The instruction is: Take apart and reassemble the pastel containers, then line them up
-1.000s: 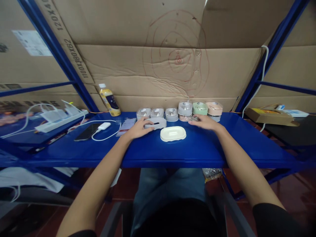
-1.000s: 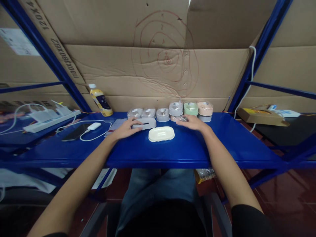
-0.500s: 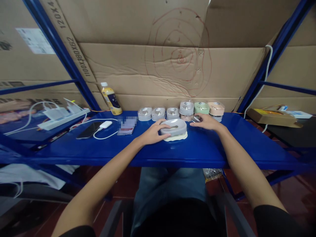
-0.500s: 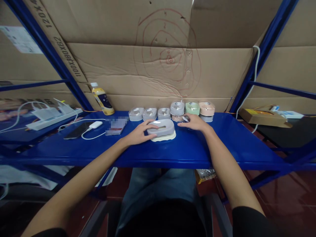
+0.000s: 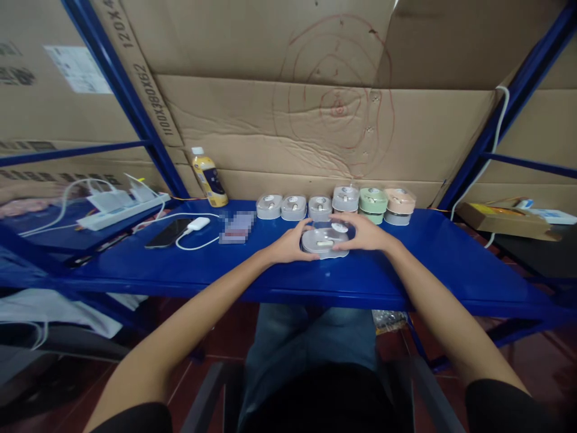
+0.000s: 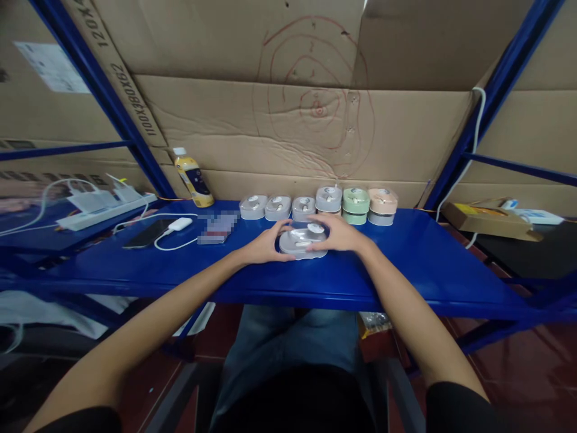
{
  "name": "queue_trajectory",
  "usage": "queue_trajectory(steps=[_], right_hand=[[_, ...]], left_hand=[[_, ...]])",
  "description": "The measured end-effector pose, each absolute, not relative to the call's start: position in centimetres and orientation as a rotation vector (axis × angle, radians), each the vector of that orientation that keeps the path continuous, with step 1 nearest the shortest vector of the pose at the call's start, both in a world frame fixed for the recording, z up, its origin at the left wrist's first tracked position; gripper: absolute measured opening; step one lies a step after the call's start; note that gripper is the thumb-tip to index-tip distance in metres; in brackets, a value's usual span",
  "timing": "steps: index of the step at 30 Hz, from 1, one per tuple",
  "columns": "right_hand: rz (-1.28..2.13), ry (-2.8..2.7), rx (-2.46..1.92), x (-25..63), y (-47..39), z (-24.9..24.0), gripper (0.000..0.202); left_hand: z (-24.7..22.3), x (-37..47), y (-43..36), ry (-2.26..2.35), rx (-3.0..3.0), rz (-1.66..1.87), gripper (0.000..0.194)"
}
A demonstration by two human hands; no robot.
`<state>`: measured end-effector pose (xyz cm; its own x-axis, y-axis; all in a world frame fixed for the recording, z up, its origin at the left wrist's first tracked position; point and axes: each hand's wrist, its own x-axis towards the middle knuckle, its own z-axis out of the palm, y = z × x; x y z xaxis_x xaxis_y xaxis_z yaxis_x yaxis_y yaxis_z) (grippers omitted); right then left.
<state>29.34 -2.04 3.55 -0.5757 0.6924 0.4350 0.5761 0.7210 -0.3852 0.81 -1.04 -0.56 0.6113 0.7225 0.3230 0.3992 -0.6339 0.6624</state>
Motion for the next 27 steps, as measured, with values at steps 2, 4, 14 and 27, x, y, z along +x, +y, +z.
queue_trajectory(steps=[2, 4, 14, 27], right_hand=[[0.270, -2.437, -0.892, 28.0, -2.1, 3.1, 0.091], [0.281, -2.477, -0.875, 27.1, -2.1, 2.6, 0.092], [0.342, -2.437, -0.893, 27.6, -1.6, 1.3, 0.092], [0.112, -1.735, -1.069, 31.4, 0.4, 3.2, 0.062]], left_hand=[[-1.1, 0.9, -0.9, 0.811, 2.225, 0.808, 0.126], [-1.5, 1.0, -0.8, 0.767, 2.210, 0.826, 0.126], [-1.2, 1.0, -1.2, 0.832, 2.396, 0.854, 0.107], [2.0, -0.4, 0.4, 1.512, 2.212, 1.268, 0.090]])
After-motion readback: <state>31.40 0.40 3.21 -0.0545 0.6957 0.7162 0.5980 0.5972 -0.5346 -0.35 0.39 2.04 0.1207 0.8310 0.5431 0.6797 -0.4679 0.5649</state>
